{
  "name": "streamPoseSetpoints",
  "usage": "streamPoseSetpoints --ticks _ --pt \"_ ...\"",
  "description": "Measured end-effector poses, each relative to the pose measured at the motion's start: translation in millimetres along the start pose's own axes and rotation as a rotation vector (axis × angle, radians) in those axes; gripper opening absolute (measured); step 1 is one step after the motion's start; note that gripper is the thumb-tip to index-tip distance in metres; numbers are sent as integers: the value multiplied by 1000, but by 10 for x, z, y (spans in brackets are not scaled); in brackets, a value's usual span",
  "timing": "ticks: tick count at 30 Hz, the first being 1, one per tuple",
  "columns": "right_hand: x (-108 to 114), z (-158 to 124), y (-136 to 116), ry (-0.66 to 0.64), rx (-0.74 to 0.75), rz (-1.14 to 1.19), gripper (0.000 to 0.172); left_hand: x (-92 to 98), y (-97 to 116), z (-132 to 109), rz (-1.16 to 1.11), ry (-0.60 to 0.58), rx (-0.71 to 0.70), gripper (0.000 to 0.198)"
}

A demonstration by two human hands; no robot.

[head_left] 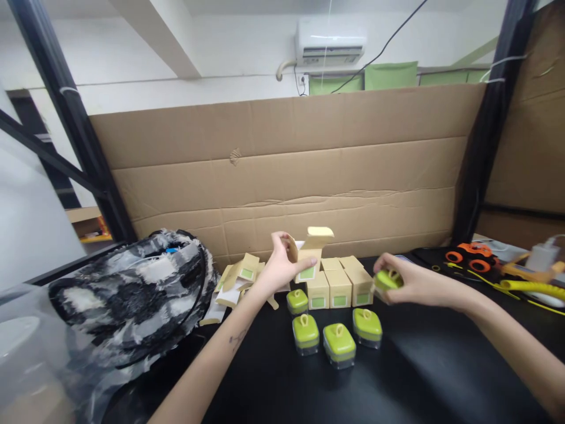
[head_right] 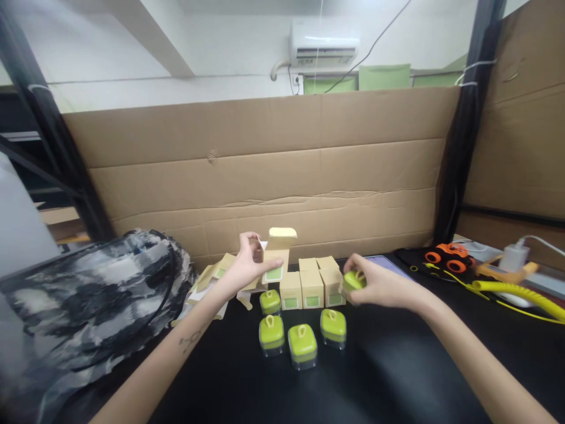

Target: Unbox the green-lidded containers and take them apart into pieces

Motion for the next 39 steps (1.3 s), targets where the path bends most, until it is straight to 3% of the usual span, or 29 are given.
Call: streamPoseSetpoints --ticks 3,6,9,13,17,21,27,32,36,39 --pt "-158 -94 75 -195 38 -219 38 -26 -44 -45 -253 -65 133 57" --pt "-177 -121 93 -245 79 -318 39 -50 -95 -68 -435 -86 221 58" --pt "-104 -107 -105 -73 291 -305 29 -96 -187 -65 -543 -52 277 65" --pt "-255 -192 -551 392 691 -334 47 -276 -223 -108 -643 -56 336 57" --pt "-663 -284 -757 482 929 -536 52 -497 -128 -215 -738 -202 446 29" --pt "-626 -308 -738 499 929 -487 42 -561 -20 -268 -843 -318 520 12" --pt "-498 -323 -739 566 955 -457 17 -501 20 -233 -936 -267 545 16" --pt "-537 -251 -732 528 885 -451 19 -409 83 -202 -938 -218 511 15" --pt "-455 -140 -829 443 823 -424 18 -220 106 -114 -904 -142 458 21" --pt "-424 -23 -1052 365 879 -442 16 100 15 5 -803 23 397 25"
Point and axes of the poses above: each hand's wrist, its own z-axis towards the middle knuckle, its own x-axis out of the back of the hand, y = z × x, the point moved 4 cm from there along z, towards the middle knuckle, and after that the axes turned 2 degrees about -x, right-handed, at the moved point
